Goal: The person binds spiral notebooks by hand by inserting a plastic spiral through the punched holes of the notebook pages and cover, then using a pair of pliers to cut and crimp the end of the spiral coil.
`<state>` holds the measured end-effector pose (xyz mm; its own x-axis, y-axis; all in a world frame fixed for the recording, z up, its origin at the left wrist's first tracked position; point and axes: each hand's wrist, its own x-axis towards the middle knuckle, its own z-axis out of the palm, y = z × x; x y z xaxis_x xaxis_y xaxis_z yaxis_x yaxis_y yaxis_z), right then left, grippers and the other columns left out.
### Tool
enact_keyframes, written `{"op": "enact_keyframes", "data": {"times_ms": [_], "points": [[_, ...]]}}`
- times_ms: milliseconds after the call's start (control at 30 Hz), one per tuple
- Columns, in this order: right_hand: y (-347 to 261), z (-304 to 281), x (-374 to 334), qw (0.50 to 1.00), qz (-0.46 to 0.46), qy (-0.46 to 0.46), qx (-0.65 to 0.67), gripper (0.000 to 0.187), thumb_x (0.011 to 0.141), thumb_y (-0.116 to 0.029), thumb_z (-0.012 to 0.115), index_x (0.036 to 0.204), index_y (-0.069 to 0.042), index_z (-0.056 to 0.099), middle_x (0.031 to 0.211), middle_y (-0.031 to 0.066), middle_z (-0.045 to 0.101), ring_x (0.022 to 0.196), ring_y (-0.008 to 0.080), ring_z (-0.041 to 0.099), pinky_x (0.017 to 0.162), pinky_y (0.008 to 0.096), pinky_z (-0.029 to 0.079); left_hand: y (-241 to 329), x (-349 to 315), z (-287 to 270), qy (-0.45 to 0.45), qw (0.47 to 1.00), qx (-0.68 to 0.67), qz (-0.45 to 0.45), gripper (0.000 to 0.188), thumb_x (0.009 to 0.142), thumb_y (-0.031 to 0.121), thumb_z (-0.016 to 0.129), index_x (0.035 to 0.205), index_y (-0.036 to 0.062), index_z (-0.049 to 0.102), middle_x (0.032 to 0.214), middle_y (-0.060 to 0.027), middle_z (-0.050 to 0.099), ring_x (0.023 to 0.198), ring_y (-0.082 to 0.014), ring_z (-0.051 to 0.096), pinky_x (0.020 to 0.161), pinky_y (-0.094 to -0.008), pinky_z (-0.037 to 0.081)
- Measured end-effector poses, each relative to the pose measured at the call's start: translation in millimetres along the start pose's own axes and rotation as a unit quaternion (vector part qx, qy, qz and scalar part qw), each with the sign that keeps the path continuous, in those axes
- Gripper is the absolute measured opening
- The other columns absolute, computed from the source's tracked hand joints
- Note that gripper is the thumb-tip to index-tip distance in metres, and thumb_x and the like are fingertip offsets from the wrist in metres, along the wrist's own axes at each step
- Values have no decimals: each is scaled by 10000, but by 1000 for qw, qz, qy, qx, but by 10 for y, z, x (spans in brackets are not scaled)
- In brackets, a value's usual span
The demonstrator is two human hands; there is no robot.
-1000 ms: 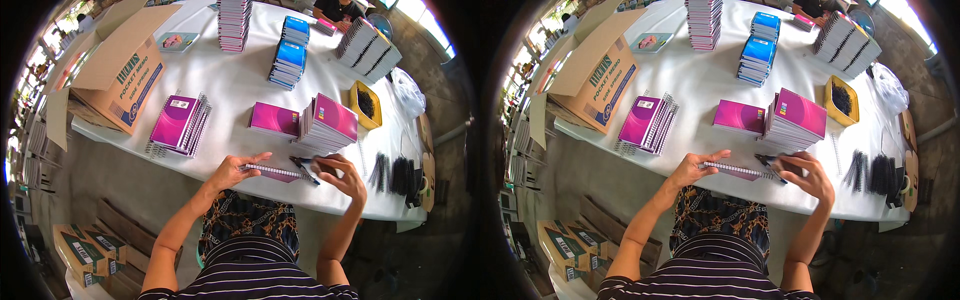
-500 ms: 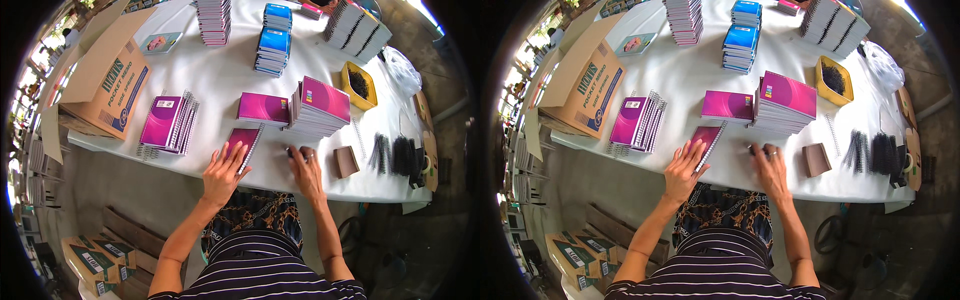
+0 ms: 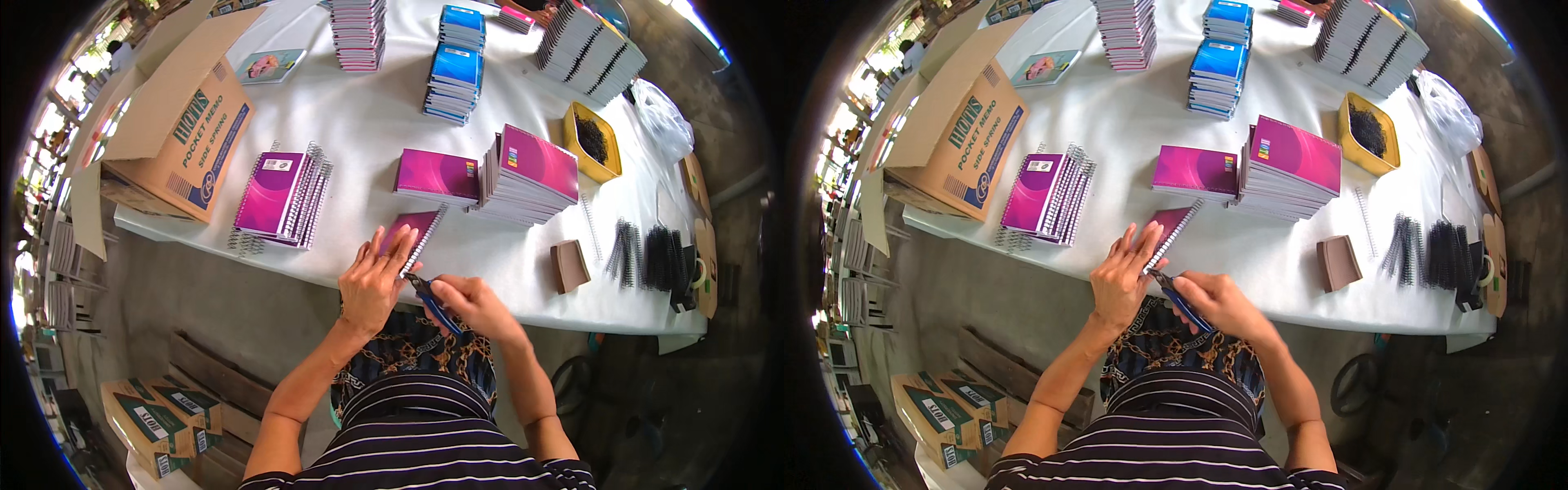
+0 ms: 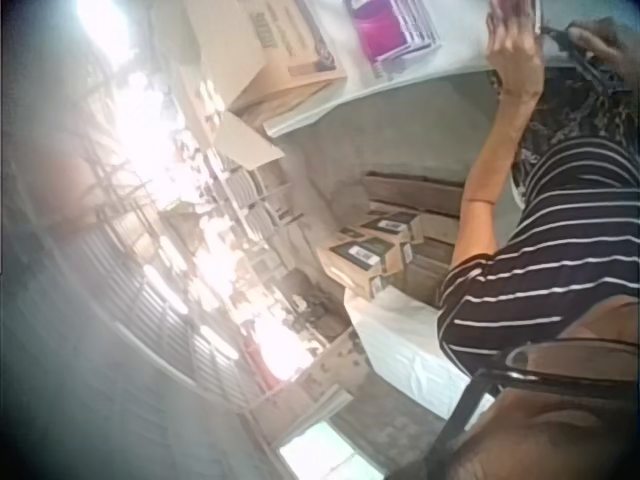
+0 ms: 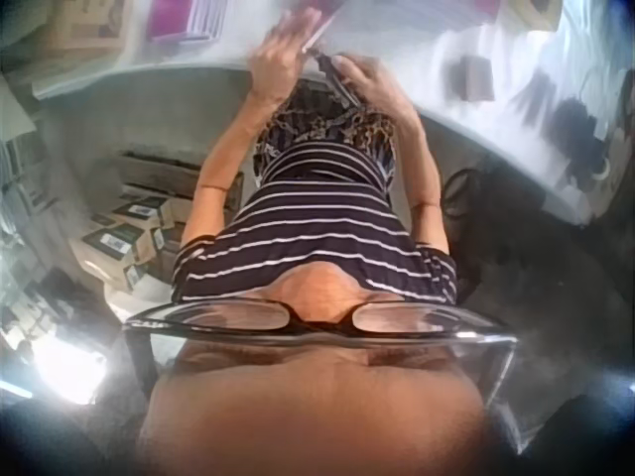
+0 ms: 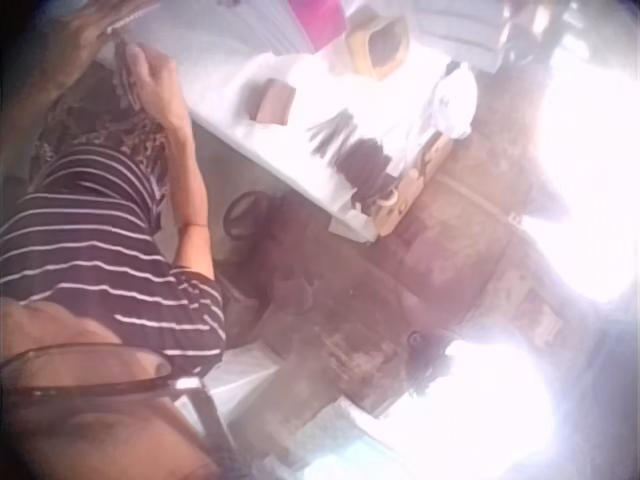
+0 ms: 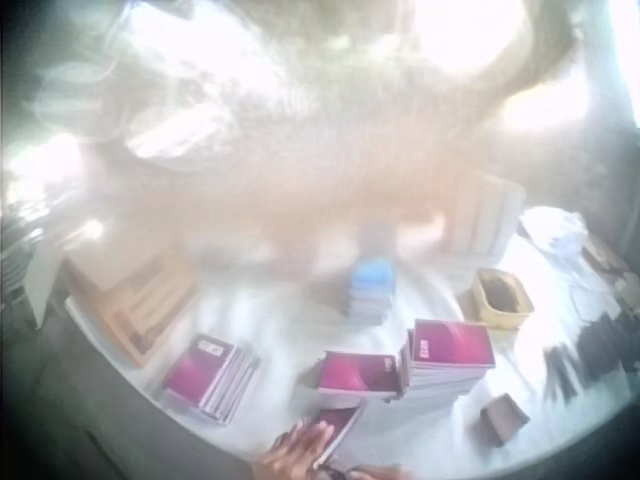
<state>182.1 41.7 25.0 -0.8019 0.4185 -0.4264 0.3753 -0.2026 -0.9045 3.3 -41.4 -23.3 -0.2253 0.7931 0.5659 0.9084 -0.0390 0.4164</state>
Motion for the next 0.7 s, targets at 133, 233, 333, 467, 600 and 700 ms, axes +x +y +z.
{"op": "enact_keyframes", "data": {"times_ms": [133, 233, 333, 467, 600, 700], "points": [[-104, -145, 46, 972, -166, 8, -164, 289, 1012, -221, 560, 1038, 50, 655, 918, 153, 673, 703, 184, 644, 639, 317, 508, -8, 78, -278, -6, 998, 57, 37, 523, 858, 266, 726, 1360, 180, 608, 1315, -15, 646, 1241, -285, 593, 996, -445, 491], [-51, -381, 79, 931, -196, 113, -286, 238, 951, -169, 632, 1079, 31, 656, 902, 173, 648, 771, 300, 609, 708, 382, 490, -116, 235, -707, 26, 994, 86, 67, 559, 828, 291, 731, 1363, 185, 609, 1316, -30, 646, 1251, -294, 587, 1047, -462, 447], [258, -644, 216, 810, -225, 260, -475, 217, 900, -154, 684, 1061, -11, 661, 969, 154, 651, 910, 324, 600, 800, 427, 477, -497, 448, -1159, 79, 982, 138, 98, 567, 830, 328, 683, 1385, 255, 592, 1416, 48, 573, 1364, -298, 478, 1127, -504, 343], [187, -526, 370, 735, -264, 312, -542, 249, 873, -120, 700, 1100, -28, 655, 1172, 130, 596, 1101, 343, 543, 926, 454, 454, -1165, 503, -1390, -55, 983, 173, 34, 659, 800, 355, 695, 1435, 300, 525, 1503, 41, 480, 1447, -332, 342, 1150, -582, 268], [-90, -396, 711, 776, -324, 278, -463, 398, 836, -112, 728, 1210, -42, 614, 1267, 140, 554, 1181, 348, 520, 1010, 474, 412, -1405, 314, -1401, -228, 963, 139, -39, 793, 750, 484, 692, 1486, 326, 441, 1576, 6, 371, 1481, -363, 247, 1166, -631, 193], [-153, -449, 1119, 685, -356, 326, -545, 514, 813, -67, 697, 1305, -5, 560, 1336, 165, 510, 1252, 349, 487, 1067, 478, 392, -1071, 381, -1396, -108, 984, 143, 16, 770, 775, 475, 677, 1487, 287, 454, 1568, -30, 386, 1480, -391, 237, 1164, -627, 195]]}}
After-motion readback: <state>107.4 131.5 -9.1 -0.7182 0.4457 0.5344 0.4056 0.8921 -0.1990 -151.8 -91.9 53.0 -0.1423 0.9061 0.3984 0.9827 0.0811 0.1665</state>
